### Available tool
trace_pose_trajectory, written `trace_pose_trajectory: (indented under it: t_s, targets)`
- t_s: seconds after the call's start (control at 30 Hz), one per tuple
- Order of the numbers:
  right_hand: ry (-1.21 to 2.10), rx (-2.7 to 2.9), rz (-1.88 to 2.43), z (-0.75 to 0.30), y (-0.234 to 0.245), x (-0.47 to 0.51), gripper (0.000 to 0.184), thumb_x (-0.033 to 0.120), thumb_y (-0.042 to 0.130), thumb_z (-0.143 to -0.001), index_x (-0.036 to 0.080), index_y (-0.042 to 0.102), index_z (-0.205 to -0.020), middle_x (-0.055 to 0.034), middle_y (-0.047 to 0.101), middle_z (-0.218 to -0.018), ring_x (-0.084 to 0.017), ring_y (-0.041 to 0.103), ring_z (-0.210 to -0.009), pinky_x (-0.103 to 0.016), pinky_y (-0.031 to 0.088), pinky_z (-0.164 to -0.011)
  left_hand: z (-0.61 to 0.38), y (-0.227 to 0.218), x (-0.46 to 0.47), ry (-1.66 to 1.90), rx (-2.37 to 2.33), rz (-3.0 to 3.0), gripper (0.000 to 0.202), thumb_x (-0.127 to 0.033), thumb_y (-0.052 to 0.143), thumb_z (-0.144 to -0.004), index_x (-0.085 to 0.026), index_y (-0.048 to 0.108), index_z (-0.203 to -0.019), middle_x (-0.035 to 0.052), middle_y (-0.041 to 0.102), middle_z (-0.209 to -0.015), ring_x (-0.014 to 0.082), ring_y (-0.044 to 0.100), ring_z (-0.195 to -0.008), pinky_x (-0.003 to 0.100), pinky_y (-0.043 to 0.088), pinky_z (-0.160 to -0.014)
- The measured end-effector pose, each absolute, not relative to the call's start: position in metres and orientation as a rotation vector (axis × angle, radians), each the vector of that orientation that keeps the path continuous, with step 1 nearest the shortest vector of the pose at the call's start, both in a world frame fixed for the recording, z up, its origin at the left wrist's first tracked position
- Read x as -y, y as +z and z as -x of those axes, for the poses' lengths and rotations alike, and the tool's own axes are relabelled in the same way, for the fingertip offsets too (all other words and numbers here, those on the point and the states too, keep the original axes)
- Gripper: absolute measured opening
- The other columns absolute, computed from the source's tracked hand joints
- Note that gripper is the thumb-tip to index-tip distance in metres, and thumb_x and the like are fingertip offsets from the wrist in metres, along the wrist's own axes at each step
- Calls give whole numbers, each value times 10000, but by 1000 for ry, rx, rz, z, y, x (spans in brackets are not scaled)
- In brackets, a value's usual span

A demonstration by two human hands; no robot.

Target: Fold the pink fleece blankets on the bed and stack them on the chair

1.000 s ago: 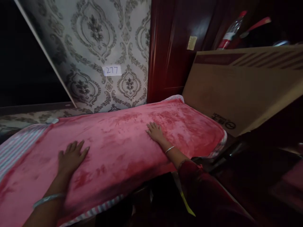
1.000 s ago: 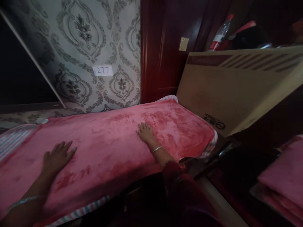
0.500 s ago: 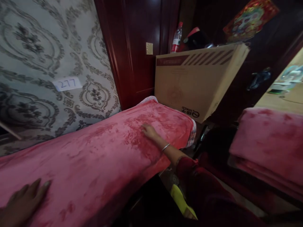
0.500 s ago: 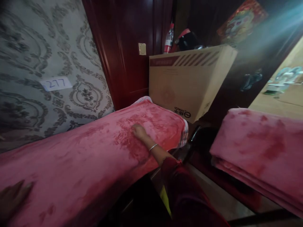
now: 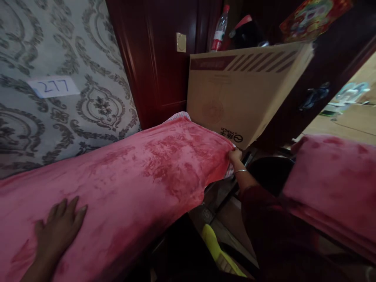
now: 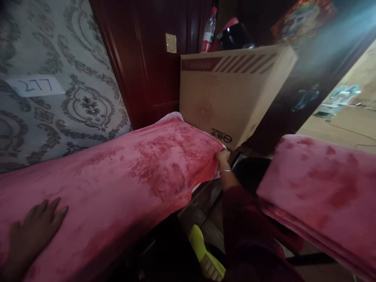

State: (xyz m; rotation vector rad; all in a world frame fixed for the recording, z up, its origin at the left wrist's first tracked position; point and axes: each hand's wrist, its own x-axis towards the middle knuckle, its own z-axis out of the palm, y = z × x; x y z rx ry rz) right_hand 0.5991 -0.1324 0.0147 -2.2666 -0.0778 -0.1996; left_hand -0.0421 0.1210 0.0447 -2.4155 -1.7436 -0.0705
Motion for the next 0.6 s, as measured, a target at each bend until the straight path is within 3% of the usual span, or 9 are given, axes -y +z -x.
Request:
trace_pose_trajectory:
  t_s: [0.1, 0.17, 0.37, 0.6]
  targets:
    - [-172, 74, 2273, -612, 8, 131, 327, 166, 672, -756, 63, 738, -1060, -74, 674, -684, -211, 659, -730, -249, 519, -624, 37, 53, -114, -10, 1770, 2373, 738, -414, 37, -1001, -72, 424, -1528, 213, 362, -1622, 337, 342, -1493, 605, 348, -1114]
    - [-176, 46, 2287, -619, 7, 132, 280, 172, 675, -761, 72, 750, -1012, -70, 662, -663, -218, 661, -720, -254, 512, -615, 36, 54, -113, -6, 1776, 2349, 735, -414, 33, -1007, -78, 437, -1521, 209, 380, -1614, 334, 354, -1489, 604, 359, -1107]
    - [-291, -74, 2330, -640, 18, 139, 309, 181, 579, -863, 89, 732, -1114, -154, 709, -907, -270, 680, -864, -326, 532, -707, 36, 51, -115, -18, 1778, 2329, 726, -414, 45, -1009, -86, 459, -1507, 206, 404, -1602, 320, 352, -1495, 605, 351, -1120]
    - [-324, 53, 2357, -647, 11, 150, 332, 181, 488, -902, 53, 710, -1113, -189, 678, -894, -305, 665, -865, -380, 528, -697, 37, 51, -114, -63, 1784, 2347, 712, -401, 83, -997, -80, 478, -1496, 199, 420, -1594, 331, 356, -1489, 621, 340, -1126]
